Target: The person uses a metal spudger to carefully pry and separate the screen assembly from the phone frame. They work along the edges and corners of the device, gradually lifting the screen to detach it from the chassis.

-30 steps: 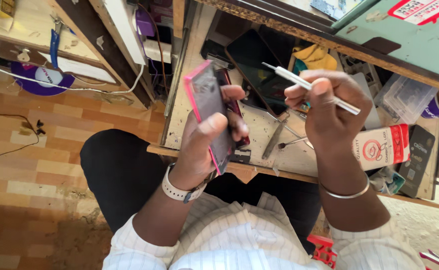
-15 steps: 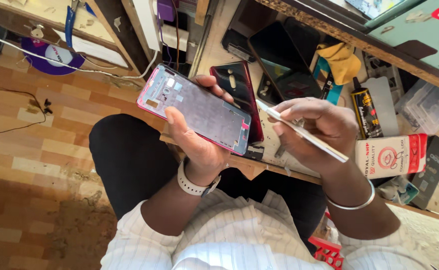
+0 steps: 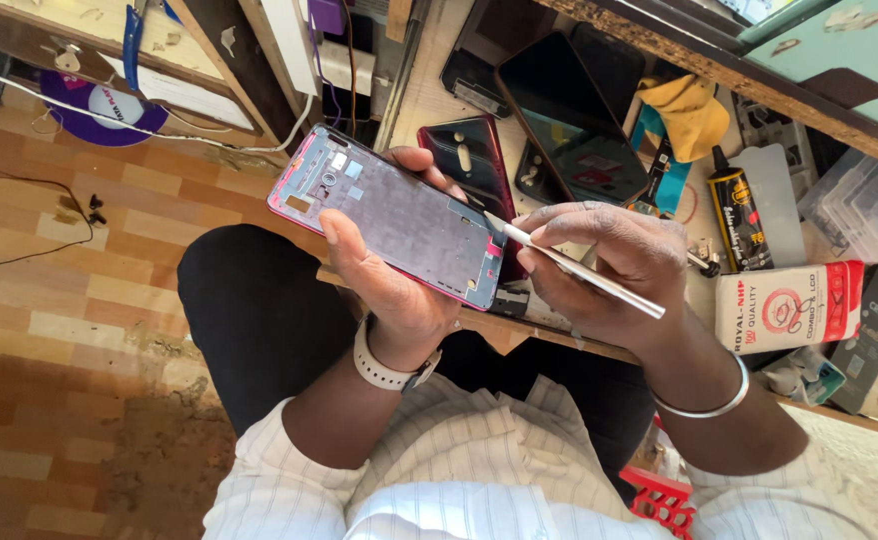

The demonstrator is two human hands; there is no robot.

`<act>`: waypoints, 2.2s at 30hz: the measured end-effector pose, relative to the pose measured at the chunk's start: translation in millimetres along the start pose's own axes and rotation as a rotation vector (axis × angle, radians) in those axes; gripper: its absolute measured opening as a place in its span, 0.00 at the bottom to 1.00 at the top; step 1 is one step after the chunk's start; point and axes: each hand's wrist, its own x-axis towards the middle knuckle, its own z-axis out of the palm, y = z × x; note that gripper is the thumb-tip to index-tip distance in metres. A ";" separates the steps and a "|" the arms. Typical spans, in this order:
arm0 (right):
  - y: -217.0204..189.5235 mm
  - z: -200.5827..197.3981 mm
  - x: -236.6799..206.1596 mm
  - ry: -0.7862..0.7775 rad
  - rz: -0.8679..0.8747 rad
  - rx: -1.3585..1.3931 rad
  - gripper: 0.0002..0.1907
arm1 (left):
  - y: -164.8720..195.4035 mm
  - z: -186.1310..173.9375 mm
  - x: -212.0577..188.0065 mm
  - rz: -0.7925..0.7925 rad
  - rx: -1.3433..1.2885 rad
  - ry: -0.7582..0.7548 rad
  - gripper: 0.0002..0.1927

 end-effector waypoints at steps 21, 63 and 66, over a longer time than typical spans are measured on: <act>1.8 9.5 -0.7 0.076 -0.043 0.003 0.10 | -4.5 -2.1 -2.6 -0.051 0.047 -0.018 0.39; 2.5 8.7 5.7 0.073 -0.113 -0.015 0.08 | -11.1 2.9 -11.1 0.034 0.178 -0.021 0.39; 1.1 1.7 6.4 0.066 -0.104 -0.009 0.08 | -12.6 3.0 -11.2 0.033 0.163 -0.029 0.39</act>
